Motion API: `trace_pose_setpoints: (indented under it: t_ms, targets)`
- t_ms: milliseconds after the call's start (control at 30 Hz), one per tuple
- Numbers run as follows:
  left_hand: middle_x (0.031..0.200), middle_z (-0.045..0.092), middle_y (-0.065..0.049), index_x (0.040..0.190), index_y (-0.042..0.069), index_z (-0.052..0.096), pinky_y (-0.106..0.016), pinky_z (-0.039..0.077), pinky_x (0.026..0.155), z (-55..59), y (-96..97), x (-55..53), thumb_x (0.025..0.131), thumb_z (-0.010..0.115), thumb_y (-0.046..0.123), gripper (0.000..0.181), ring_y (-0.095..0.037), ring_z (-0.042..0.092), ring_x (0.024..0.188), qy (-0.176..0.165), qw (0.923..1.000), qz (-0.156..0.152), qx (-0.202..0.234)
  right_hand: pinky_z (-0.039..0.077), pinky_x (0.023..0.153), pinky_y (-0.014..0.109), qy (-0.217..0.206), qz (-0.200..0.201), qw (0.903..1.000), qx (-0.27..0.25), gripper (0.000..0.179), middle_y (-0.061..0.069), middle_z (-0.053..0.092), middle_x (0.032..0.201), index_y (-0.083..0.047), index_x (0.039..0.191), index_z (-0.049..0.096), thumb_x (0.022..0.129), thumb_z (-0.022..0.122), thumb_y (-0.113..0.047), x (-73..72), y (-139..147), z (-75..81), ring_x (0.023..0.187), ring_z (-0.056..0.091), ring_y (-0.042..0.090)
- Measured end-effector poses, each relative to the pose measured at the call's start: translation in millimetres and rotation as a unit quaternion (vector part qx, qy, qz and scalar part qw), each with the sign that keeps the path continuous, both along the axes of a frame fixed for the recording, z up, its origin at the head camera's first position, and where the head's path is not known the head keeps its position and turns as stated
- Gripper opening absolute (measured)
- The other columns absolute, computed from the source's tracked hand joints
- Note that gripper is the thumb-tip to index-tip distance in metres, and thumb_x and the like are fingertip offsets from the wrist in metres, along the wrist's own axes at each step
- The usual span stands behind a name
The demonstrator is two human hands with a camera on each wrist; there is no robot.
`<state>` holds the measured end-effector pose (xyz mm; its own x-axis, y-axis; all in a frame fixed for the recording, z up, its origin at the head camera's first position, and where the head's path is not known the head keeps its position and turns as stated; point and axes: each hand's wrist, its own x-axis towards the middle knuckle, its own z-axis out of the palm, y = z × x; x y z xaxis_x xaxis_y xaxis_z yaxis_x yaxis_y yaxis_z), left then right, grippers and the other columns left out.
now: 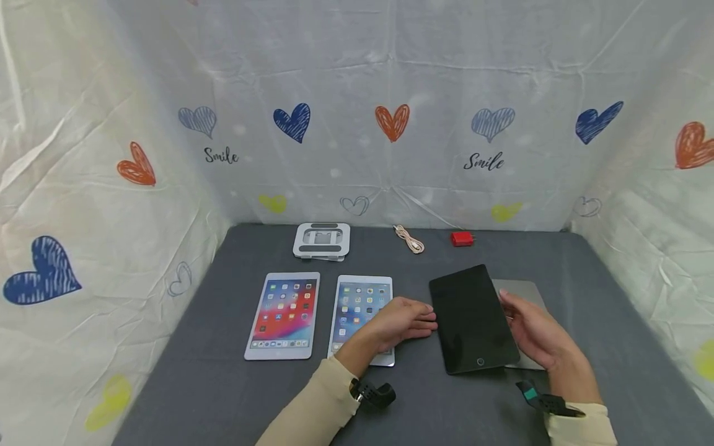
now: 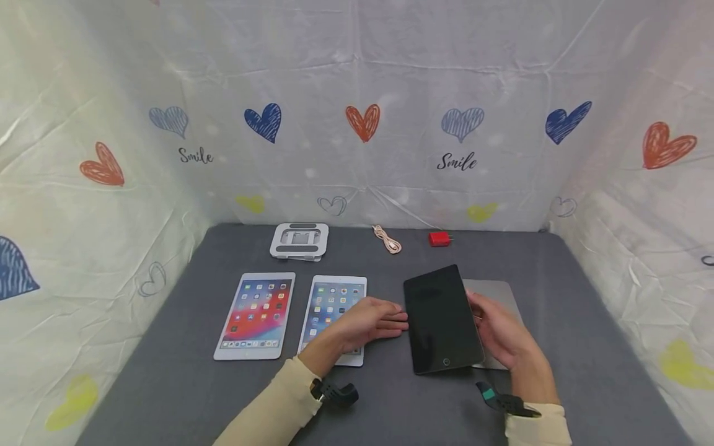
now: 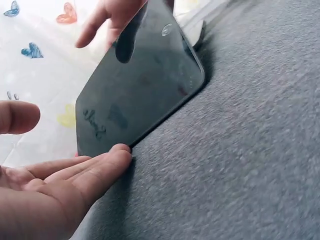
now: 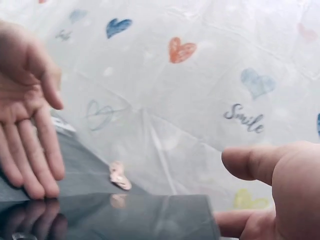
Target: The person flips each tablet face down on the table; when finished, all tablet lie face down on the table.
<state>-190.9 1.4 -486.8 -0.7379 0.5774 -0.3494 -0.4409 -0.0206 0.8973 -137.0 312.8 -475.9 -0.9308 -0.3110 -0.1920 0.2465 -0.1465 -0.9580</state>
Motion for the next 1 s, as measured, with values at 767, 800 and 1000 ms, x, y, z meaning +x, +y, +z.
trace_pose_setpoints:
  t_ms: [767, 800, 1000]
  targets:
    - [0.156, 0.061, -0.026, 0.156, -0.009, 0.053, -0.042, 0.058, 0.115, 70.3, 40.6, -7.6, 0.113, 0.059, 0.02, 0.052, -0.034, 0.064, 0.143, 0.006, 0.9933, -0.074, 0.089, 0.058, 0.105, 0.017, 0.042, -0.036, 0.9963, 0.066, 0.081, -0.018, 0.064, 0.145, 0.015, 0.168, 0.014, 0.12, 0.032, -0.047, 15.0, 9.4, 31.6, 0.13, 0.065, -0.005]
    - [0.156, 0.061, -0.026, 0.156, -0.009, 0.053, -0.042, 0.058, 0.115, 73.3, 43.7, -7.4, 0.113, 0.059, 0.019, 0.052, -0.035, 0.064, 0.143, 0.005, 0.993, -0.076, 0.09, 0.057, 0.105, 0.016, 0.045, -0.036, 0.995, 0.081, 0.081, -0.015, 0.062, 0.149, 0.014, 0.169, 0.015, 0.12, 0.031, -0.049, 14.9, 7.1, 34.1, 0.13, 0.064, -0.007]
    - [0.156, 0.061, -0.024, 0.157, -0.009, 0.05, -0.044, 0.055, 0.119, 86.1, 52.1, -5.9, 0.114, 0.057, 0.018, 0.052, -0.038, 0.061, 0.145, 0.005, 0.9934, -0.07, 0.091, 0.056, 0.104, 0.013, 0.047, -0.034, 0.9888, 0.137, 0.083, 0.031, 0.026, 0.176, 0.011, 0.169, 0.021, 0.119, 0.032, -0.055, 12.0, -11.2, 52.5, 0.127, 0.061, -0.01]
